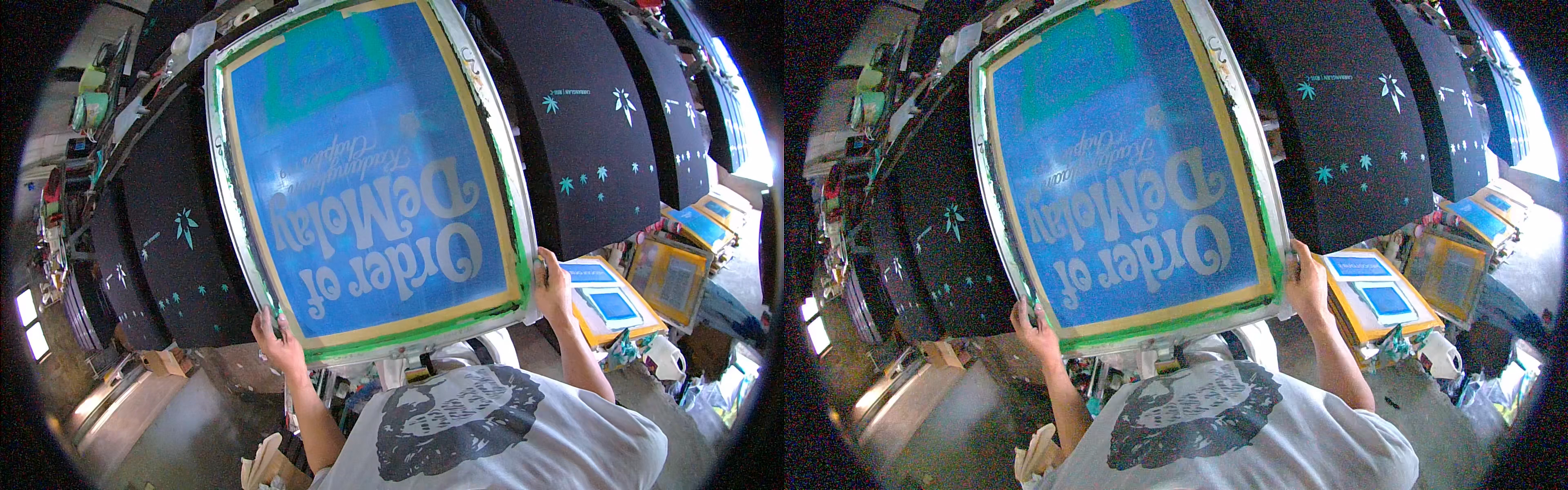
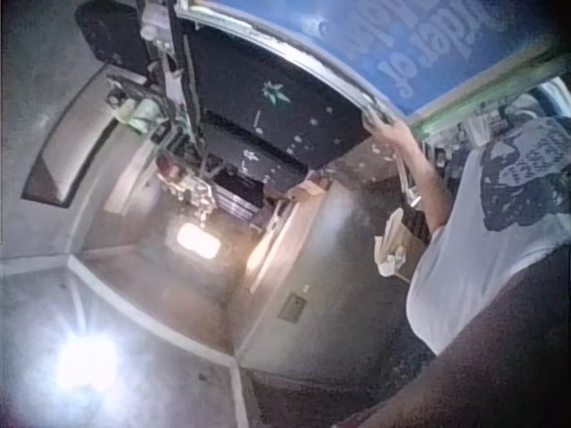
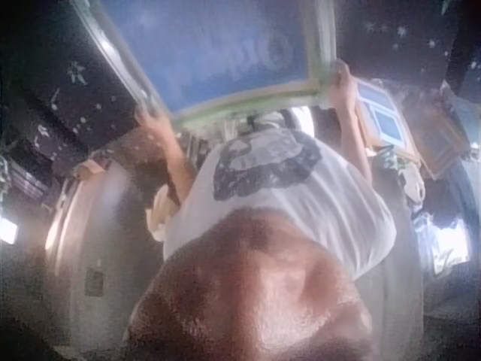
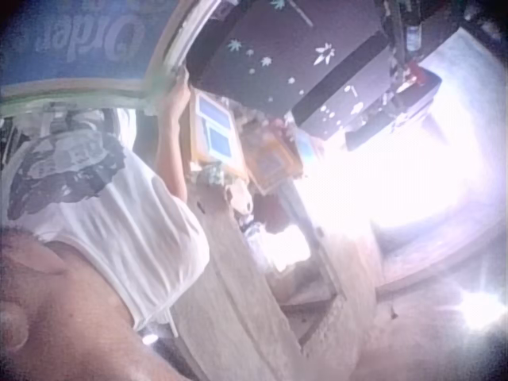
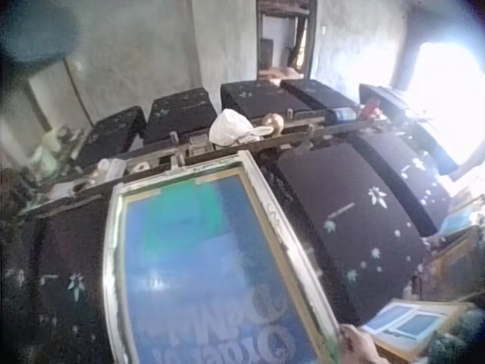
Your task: The person repeatedly applies green ink to a screen printing frame using a squeegee, then wipes the screen surface with a cloth. The person handles the squeegee and cloth while working on the frame in a cluttered workshop.
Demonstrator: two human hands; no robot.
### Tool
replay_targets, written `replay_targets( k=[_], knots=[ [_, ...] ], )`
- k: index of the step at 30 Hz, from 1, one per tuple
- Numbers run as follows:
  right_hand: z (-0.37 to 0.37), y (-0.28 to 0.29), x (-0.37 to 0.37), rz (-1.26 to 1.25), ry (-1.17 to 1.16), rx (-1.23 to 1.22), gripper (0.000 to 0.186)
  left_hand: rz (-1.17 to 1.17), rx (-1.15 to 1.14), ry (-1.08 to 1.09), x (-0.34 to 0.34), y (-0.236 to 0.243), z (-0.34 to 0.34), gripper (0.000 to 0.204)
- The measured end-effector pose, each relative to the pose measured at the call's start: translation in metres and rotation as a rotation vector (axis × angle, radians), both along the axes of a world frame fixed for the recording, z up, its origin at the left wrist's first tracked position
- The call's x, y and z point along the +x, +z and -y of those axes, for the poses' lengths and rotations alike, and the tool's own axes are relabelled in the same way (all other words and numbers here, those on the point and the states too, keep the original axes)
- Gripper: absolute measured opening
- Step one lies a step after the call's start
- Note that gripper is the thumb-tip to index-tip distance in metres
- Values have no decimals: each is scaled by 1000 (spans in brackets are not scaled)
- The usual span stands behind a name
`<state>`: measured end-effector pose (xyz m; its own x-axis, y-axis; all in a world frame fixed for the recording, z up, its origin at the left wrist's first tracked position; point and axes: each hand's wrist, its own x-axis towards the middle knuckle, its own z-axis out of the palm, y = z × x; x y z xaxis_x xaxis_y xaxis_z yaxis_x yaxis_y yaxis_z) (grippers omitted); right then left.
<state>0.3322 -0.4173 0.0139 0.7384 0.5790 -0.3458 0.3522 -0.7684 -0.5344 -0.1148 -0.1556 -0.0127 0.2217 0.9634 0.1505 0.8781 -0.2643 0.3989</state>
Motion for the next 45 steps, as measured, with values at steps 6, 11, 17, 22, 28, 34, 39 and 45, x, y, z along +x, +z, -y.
replay_targets(
  k=[6,11,17,22,28,34,39,45],
  knots=[
    [-1,5,2,-4,-13,4,29,-10,1,2,6,8,-1,33],
    [-7,8,4,-10,-31,-26,30,-17,-33,8,6,7,-2,33],
    [-7,-6,7,-13,-18,-29,31,-29,-60,34,10,0,-2,34],
    [-7,-14,8,59,16,-9,30,2,-55,103,17,-5,1,36],
    [-7,-15,9,50,52,-6,39,-51,-59,156,36,1,0,38],
    [0,-21,12,62,111,-1,49,-23,-82,224,47,-5,-6,46],
    [3,-24,11,31,89,-30,50,-44,26,135,98,5,-27,50],
    [5,-29,13,64,116,28,54,29,-87,-204,182,12,-61,35]
  ],
)
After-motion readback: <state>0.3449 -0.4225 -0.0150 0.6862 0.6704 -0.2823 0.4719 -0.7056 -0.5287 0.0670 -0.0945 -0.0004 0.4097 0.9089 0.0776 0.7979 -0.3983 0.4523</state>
